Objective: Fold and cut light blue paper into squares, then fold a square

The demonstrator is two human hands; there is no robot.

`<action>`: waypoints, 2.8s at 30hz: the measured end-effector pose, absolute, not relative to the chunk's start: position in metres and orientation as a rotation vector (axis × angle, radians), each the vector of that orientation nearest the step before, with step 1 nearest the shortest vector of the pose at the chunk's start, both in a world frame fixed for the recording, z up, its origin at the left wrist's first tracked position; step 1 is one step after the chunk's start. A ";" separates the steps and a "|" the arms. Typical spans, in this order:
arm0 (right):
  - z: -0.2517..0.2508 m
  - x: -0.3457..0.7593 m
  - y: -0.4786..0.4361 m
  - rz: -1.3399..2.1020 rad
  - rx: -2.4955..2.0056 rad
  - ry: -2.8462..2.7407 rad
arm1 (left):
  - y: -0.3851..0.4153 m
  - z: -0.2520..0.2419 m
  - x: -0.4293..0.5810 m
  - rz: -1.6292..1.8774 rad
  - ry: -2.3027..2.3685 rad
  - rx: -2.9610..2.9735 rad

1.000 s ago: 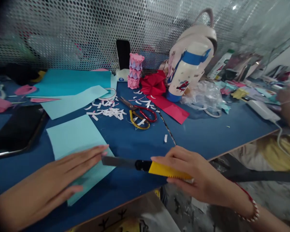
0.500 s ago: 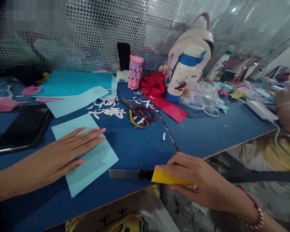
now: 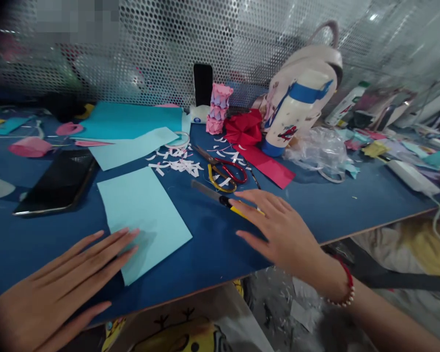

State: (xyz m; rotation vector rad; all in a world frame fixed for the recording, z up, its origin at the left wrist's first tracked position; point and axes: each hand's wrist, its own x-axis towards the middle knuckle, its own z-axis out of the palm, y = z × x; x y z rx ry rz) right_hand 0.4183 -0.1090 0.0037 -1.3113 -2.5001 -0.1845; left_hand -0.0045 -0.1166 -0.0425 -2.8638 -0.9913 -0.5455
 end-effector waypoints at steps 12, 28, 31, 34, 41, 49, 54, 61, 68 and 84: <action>-0.022 0.325 -0.117 0.199 -0.781 -2.929 | -0.144 -0.062 -0.010 -0.530 -0.996 -2.874; 0.000 0.317 -0.110 0.400 -0.820 -2.967 | -0.153 -0.058 -0.010 -0.372 -0.849 -2.812; 0.007 0.311 -0.096 0.401 -0.772 -2.995 | -0.157 -0.064 -0.006 -0.437 -0.808 -2.784; 0.010 0.301 -0.073 0.494 -0.679 -3.003 | -0.155 -0.069 -0.005 -0.470 -0.784 -2.778; 0.009 0.263 -0.010 0.750 -0.493 -3.056 | -0.151 -0.062 0.000 -0.606 -0.751 -2.756; -0.007 0.226 0.024 0.471 -0.594 -3.114 | -0.149 -0.058 0.002 -0.606 -0.725 -2.747; -0.011 0.205 0.044 0.354 -0.680 -3.113 | -0.150 -0.058 0.004 -0.625 -0.737 -2.716; -0.018 0.191 0.058 0.205 -0.754 -3.113 | -0.122 -0.025 0.002 -0.618 -0.566 -2.777; -0.019 0.191 0.058 0.036 -0.747 -3.085 | -0.059 -0.011 0.005 -0.414 -0.503 -2.848; -0.008 0.189 0.098 0.438 -0.852 -2.984 | -0.054 -0.018 0.002 -0.237 -0.439 -3.011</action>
